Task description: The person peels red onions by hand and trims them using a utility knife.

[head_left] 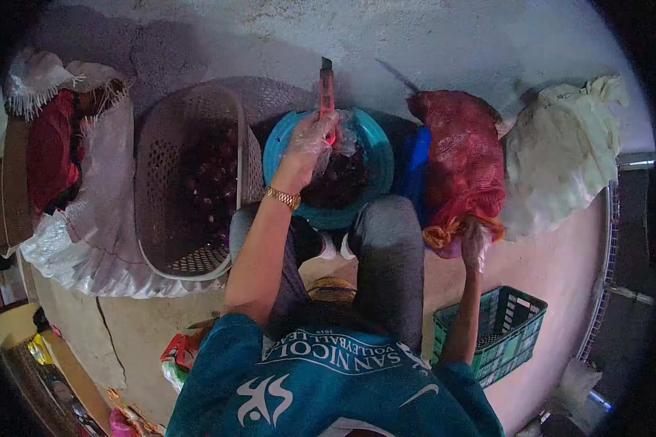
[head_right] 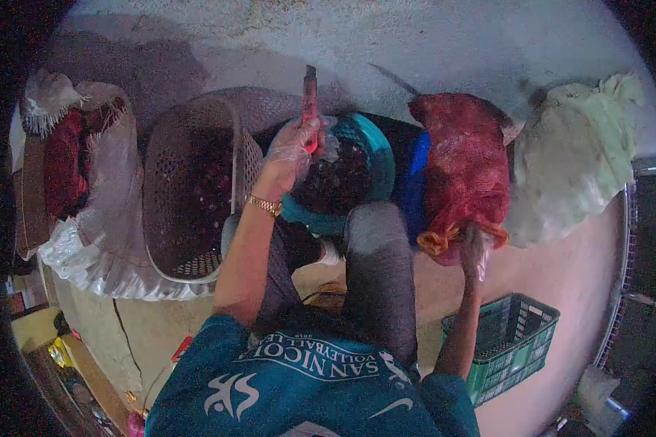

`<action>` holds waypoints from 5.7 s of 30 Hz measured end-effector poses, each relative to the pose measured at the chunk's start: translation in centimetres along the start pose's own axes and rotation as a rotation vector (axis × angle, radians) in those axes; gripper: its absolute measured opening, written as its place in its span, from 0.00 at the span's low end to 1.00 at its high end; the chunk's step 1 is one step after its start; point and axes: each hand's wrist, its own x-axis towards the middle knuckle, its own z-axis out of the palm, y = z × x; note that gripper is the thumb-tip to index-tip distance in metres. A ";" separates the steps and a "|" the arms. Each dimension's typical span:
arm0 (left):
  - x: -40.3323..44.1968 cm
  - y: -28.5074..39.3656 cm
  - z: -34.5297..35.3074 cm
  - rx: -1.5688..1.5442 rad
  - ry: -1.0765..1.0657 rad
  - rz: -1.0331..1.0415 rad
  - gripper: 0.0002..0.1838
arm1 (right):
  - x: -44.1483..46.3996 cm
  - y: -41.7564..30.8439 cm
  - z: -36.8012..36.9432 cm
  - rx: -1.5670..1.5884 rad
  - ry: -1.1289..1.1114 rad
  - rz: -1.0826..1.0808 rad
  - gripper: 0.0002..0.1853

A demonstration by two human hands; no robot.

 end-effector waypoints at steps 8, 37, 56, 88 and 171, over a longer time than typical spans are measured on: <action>-0.1 -0.2 -0.4 -0.022 -0.019 0.032 0.12 | 2.9 1.0 2.8 -0.463 0.078 -0.203 0.09; 0.4 -0.1 -0.3 -0.006 -0.025 0.026 0.13 | 3.9 20.0 8.7 -0.642 -0.285 -0.251 0.06; -0.1 0.2 -0.1 0.025 -0.054 0.050 0.15 | -7.9 -2.1 -11.0 0.608 -0.070 0.378 0.22; -2.1 1.1 -0.4 0.594 -0.037 0.134 0.17 | 11.2 -32.5 3.6 1.576 -0.898 0.229 0.22; -0.6 1.7 -4.1 0.581 -0.038 0.424 0.44 | 10.5 -34.1 3.9 1.199 -0.634 0.125 0.19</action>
